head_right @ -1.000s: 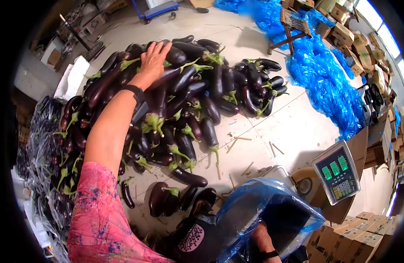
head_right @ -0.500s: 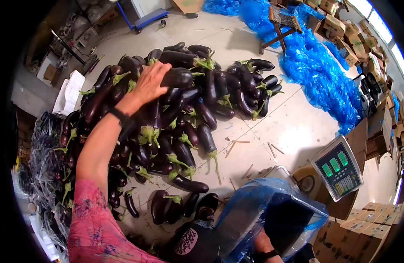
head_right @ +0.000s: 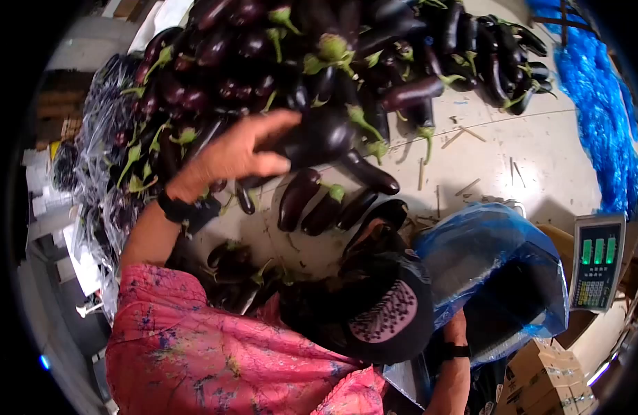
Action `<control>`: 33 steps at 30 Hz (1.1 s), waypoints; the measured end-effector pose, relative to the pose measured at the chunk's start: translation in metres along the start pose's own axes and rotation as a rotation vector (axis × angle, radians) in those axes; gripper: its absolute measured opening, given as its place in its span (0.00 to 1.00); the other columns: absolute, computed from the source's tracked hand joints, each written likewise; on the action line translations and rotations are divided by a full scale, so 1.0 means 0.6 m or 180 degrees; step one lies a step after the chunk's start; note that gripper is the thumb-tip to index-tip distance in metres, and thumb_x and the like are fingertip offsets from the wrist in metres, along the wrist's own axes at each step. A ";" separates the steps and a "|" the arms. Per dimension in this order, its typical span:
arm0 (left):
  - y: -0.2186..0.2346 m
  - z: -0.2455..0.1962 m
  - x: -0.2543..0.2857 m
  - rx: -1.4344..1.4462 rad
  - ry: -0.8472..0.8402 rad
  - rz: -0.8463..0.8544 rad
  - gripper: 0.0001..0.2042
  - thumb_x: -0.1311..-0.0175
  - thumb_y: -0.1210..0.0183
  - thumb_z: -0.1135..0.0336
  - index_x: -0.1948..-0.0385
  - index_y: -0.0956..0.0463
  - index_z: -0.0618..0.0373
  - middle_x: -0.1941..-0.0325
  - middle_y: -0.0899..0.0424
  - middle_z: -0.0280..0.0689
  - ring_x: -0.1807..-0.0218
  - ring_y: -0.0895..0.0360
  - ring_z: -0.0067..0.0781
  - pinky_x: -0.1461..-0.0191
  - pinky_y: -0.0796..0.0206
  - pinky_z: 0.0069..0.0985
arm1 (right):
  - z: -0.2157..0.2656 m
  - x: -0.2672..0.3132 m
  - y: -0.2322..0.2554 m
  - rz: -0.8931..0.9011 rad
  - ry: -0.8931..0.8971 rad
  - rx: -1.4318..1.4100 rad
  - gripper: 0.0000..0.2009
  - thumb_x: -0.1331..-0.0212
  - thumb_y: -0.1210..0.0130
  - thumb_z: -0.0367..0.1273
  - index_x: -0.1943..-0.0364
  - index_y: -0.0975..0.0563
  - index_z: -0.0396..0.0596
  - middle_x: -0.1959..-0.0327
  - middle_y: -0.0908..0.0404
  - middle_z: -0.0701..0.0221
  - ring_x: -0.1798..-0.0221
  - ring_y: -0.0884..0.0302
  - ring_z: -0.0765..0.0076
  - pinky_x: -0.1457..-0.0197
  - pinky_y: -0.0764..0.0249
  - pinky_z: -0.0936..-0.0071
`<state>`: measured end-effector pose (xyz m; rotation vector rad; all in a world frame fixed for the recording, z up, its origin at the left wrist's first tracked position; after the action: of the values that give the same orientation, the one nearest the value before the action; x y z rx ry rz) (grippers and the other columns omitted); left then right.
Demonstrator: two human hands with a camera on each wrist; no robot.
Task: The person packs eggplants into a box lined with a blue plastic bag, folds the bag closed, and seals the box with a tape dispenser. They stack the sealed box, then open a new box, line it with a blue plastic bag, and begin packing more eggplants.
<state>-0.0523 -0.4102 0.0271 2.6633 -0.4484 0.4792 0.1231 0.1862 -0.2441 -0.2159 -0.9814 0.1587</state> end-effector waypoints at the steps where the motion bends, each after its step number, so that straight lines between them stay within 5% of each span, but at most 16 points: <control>1: -0.022 0.069 0.037 -0.0146 0.0212 0.0095 0.35 0.47 0.34 0.57 0.36 0.32 0.62 0.42 0.21 0.41 0.40 0.26 0.32 0.34 0.34 0.31 | 0.008 0.009 -0.011 -0.0056 -0.0022 0.0022 0.21 0.23 0.58 0.37 0.31 0.34 0.43 0.32 0.30 0.67 0.31 0.34 0.65 0.29 0.37 0.70; 6: -0.161 0.363 0.274 0.0075 0.1628 0.0184 0.31 0.45 0.33 0.59 0.40 0.29 0.62 0.49 0.18 0.43 0.46 0.23 0.33 0.40 0.32 0.30 | 0.016 0.032 -0.032 -0.0238 -0.0103 0.0133 0.21 0.24 0.57 0.37 0.32 0.34 0.43 0.33 0.30 0.66 0.31 0.33 0.64 0.29 0.37 0.70; 8: -0.214 0.430 0.367 0.0200 0.2615 0.0491 0.32 0.46 0.31 0.55 0.39 0.27 0.60 0.49 0.16 0.44 0.49 0.21 0.36 0.42 0.30 0.31 | 0.018 0.043 -0.036 -0.0300 -0.0113 0.0144 0.21 0.24 0.57 0.37 0.32 0.34 0.43 0.33 0.30 0.66 0.32 0.33 0.64 0.29 0.37 0.70; 9: -0.249 0.489 0.417 -0.0040 0.2177 0.0364 0.29 0.50 0.30 0.56 0.46 0.23 0.62 0.55 0.14 0.43 0.54 0.19 0.33 0.46 0.29 0.32 | 0.017 0.047 -0.039 -0.0336 -0.0103 0.0148 0.21 0.24 0.57 0.37 0.32 0.34 0.43 0.33 0.30 0.66 0.32 0.33 0.64 0.29 0.37 0.70; 10: -0.263 0.465 0.432 0.0020 0.1875 0.0708 0.28 0.49 0.30 0.55 0.47 0.21 0.61 0.55 0.13 0.42 0.56 0.19 0.33 0.47 0.29 0.33 | 0.017 0.054 -0.041 -0.0377 -0.0109 0.0130 0.21 0.24 0.57 0.36 0.33 0.33 0.43 0.33 0.30 0.66 0.32 0.33 0.64 0.29 0.37 0.70; 13: -0.326 0.530 0.450 -0.0774 0.2068 0.1838 0.21 0.43 0.34 0.57 0.50 0.20 0.57 0.61 0.15 0.49 0.56 0.18 0.42 0.50 0.29 0.41 | 0.012 0.075 -0.043 -0.0516 -0.0083 0.0082 0.21 0.25 0.57 0.36 0.33 0.33 0.43 0.33 0.29 0.66 0.32 0.33 0.64 0.29 0.37 0.70; 14: -0.341 0.562 0.428 -0.1585 0.1151 0.1557 0.13 0.36 0.39 0.63 0.53 0.21 0.57 0.65 0.17 0.52 0.58 0.18 0.48 0.52 0.30 0.43 | 0.015 0.078 -0.046 -0.0557 -0.0083 0.0077 0.21 0.25 0.57 0.36 0.33 0.33 0.43 0.33 0.29 0.66 0.32 0.33 0.64 0.29 0.37 0.70; 16: -0.289 0.399 0.294 -0.1191 0.0845 -0.0465 0.10 0.33 0.43 0.68 0.53 0.23 0.57 0.67 0.18 0.50 0.60 0.18 0.50 0.54 0.29 0.40 | 0.007 0.099 -0.048 -0.0663 -0.0061 0.0021 0.21 0.25 0.57 0.36 0.33 0.33 0.43 0.34 0.29 0.65 0.32 0.33 0.64 0.29 0.37 0.70; 18: -0.264 0.290 0.154 -0.0303 0.0774 -0.0618 0.14 0.36 0.40 0.69 0.49 0.24 0.59 0.68 0.17 0.46 0.65 0.18 0.45 0.59 0.27 0.37 | 0.002 0.105 -0.052 -0.0712 -0.0053 -0.0026 0.20 0.25 0.56 0.36 0.33 0.33 0.43 0.34 0.29 0.65 0.32 0.33 0.63 0.29 0.37 0.70; 19: -0.274 0.262 0.087 -0.0386 -0.0106 -0.0968 0.15 0.35 0.43 0.71 0.47 0.25 0.59 0.66 0.18 0.43 0.63 0.19 0.44 0.58 0.27 0.36 | -0.001 0.109 -0.051 -0.0743 -0.0059 -0.0074 0.20 0.25 0.56 0.36 0.34 0.33 0.43 0.34 0.29 0.65 0.32 0.33 0.63 0.29 0.37 0.70; 21: -0.311 0.210 -0.040 -0.0391 -0.0152 -0.0619 0.15 0.34 0.45 0.68 0.46 0.25 0.59 0.58 0.18 0.44 0.56 0.20 0.45 0.51 0.28 0.35 | -0.009 0.120 -0.047 -0.0823 -0.0084 -0.0140 0.20 0.25 0.56 0.36 0.34 0.32 0.43 0.34 0.29 0.65 0.32 0.33 0.63 0.29 0.37 0.70; 22: -0.354 0.219 -0.107 -0.0763 -0.0857 -0.0672 0.18 0.35 0.44 0.68 0.44 0.26 0.62 0.53 0.20 0.47 0.52 0.22 0.47 0.47 0.29 0.34 | -0.011 0.122 -0.044 -0.0857 -0.0098 -0.0164 0.20 0.25 0.56 0.36 0.34 0.32 0.43 0.34 0.29 0.65 0.32 0.33 0.63 0.29 0.37 0.70; 24: -0.425 0.177 -0.208 -0.0696 -0.0828 -0.0254 0.25 0.36 0.40 0.67 0.37 0.32 0.63 0.50 0.25 0.48 0.48 0.26 0.47 0.43 0.31 0.38 | -0.014 0.120 -0.043 -0.0903 -0.0141 -0.0215 0.20 0.26 0.56 0.36 0.34 0.32 0.43 0.34 0.29 0.65 0.32 0.32 0.63 0.29 0.36 0.70; 25: -0.469 0.189 -0.250 -0.0592 -0.1358 -0.0344 0.28 0.37 0.38 0.64 0.35 0.34 0.61 0.49 0.26 0.47 0.44 0.28 0.46 0.40 0.33 0.40 | -0.015 0.118 -0.043 -0.0921 -0.0155 -0.0237 0.20 0.26 0.56 0.35 0.34 0.32 0.43 0.34 0.29 0.64 0.32 0.32 0.63 0.29 0.36 0.70; 29: -0.620 0.204 -0.372 -0.1293 -0.0431 0.0423 0.28 0.38 0.39 0.60 0.38 0.32 0.63 0.45 0.26 0.52 0.41 0.29 0.55 0.35 0.37 0.42 | -0.015 0.104 -0.041 -0.0970 -0.0215 -0.0310 0.20 0.26 0.55 0.35 0.35 0.32 0.44 0.35 0.28 0.64 0.33 0.32 0.63 0.29 0.36 0.70; 33: -0.593 0.211 -0.391 -0.0203 0.0210 0.0985 0.25 0.35 0.42 0.56 0.39 0.30 0.58 0.44 0.26 0.54 0.37 0.29 0.52 0.34 0.38 0.40 | -0.018 0.096 -0.042 -0.0981 -0.0259 -0.0408 0.20 0.27 0.55 0.35 0.35 0.31 0.44 0.35 0.28 0.64 0.33 0.32 0.62 0.29 0.36 0.69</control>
<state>-0.0951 -0.0993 -0.2879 2.5175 -0.8470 0.6293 0.1646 0.1740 -0.1970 -0.1739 -1.0945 -0.1791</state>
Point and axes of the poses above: each hand's wrist, its own x-axis away from the middle knuckle, its own y-axis out of the back of the hand, z = x × y, the point moved 4 cm from there along -x, towards the middle knuckle
